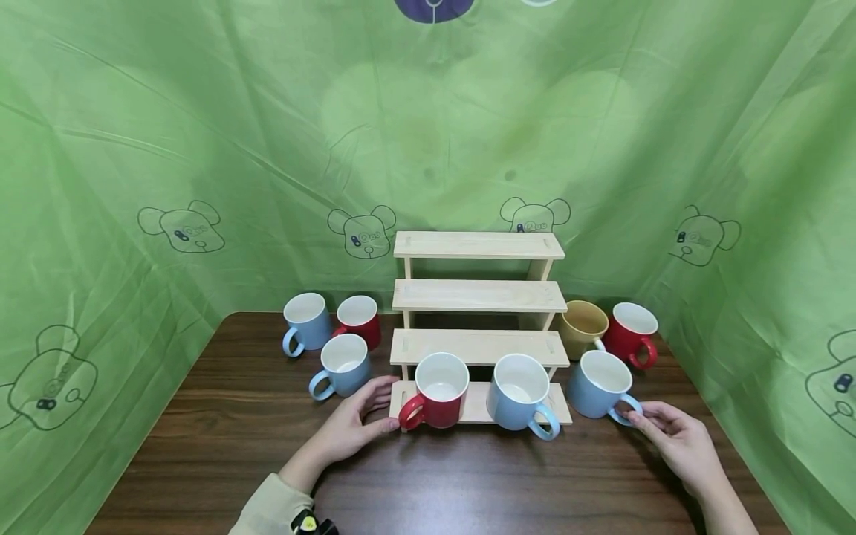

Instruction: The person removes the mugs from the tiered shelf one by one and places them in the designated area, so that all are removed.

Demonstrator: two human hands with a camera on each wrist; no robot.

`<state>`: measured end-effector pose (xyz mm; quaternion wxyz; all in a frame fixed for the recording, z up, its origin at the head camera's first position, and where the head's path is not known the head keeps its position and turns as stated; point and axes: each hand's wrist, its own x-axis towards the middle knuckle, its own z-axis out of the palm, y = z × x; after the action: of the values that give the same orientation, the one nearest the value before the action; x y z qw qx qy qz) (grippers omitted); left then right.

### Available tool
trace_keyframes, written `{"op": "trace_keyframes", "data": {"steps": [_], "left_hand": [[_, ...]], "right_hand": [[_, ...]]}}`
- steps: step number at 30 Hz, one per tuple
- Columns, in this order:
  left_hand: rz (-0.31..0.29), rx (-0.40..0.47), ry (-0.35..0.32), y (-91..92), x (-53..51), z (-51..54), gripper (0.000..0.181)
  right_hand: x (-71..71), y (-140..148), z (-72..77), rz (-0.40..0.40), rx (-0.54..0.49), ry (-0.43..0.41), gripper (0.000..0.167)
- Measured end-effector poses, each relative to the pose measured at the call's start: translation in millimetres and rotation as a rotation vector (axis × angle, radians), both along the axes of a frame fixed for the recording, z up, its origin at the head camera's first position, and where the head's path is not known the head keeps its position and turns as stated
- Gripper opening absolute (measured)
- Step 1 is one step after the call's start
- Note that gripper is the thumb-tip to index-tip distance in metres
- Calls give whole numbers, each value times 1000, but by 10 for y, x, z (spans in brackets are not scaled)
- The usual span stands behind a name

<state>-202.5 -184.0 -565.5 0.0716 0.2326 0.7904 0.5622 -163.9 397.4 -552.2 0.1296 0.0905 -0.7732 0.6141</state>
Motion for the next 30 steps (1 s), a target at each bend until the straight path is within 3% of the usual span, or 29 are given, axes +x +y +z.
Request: {"op": "trace_keyframes", "data": {"steps": [23,30], "left_hand": [[-6,10,12,-6,13,7,68],[-1,4,7,5,9,16,69]], "right_hand": [[11,20,-8,42,-65,-20,19],[24,21,77,-32,3,-35,25]]}}
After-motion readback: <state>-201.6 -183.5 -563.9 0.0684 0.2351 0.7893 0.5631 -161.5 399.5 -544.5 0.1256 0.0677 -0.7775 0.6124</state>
